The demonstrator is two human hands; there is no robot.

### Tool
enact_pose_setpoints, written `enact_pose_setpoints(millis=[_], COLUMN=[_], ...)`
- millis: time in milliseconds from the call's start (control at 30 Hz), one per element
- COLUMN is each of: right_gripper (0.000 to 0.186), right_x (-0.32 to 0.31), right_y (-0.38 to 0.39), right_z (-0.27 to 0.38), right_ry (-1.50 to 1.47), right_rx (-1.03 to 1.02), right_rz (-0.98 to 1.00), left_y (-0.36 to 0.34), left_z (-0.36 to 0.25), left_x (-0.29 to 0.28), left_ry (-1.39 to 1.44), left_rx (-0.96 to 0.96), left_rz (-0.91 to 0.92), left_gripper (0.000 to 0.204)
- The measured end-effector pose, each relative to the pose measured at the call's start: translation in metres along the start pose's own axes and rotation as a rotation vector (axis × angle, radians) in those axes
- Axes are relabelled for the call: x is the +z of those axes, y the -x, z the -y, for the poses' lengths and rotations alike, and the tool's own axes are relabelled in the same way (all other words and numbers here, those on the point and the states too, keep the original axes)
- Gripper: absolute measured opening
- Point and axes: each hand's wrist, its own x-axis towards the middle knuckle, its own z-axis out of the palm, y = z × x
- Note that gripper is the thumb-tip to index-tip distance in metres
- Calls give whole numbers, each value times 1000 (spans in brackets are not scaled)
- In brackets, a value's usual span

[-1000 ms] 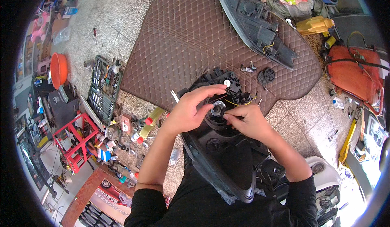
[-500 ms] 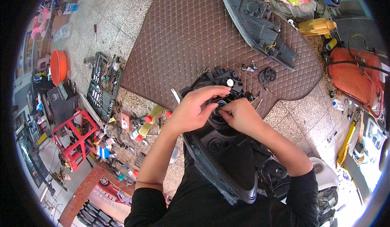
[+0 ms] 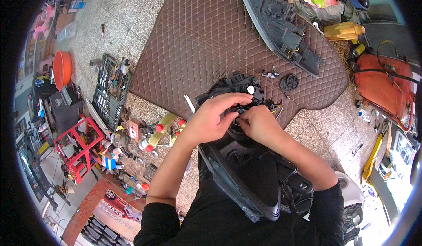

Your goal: The person disassembles a car headlight assembly, removes a bulb, and replaces it with a new one. They then reassemble the headlight and place it back on the workbench.

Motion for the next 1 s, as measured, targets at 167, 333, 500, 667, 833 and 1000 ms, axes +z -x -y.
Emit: enact_pose_setpoints(millis=[167, 333, 500, 667, 833, 1000], right_gripper=[13, 15, 17, 17, 14, 13], right_x=[2, 5, 3, -4, -11, -7], right_y=[-2, -2, 0, -1, -4, -8], right_z=[-1, -1, -1, 1, 0, 0], right_ry=[-34, -30, 28, 77, 117, 127], right_rx=[5, 57, 141, 174, 151, 184], right_rz=[-36, -29, 14, 74, 146, 158], left_y=[-1, 0, 0, -3, -7, -15], left_z=[-1, -1, 1, 4, 1, 2], left_x=[0, -1, -3, -8, -8, 5], left_ry=[10, 6, -56, -284, -468, -589], left_rx=[-15, -16, 28, 10, -62, -178], left_rz=[3, 1, 0, 171, 351, 455], left_gripper=[42, 41, 36, 33, 40, 39])
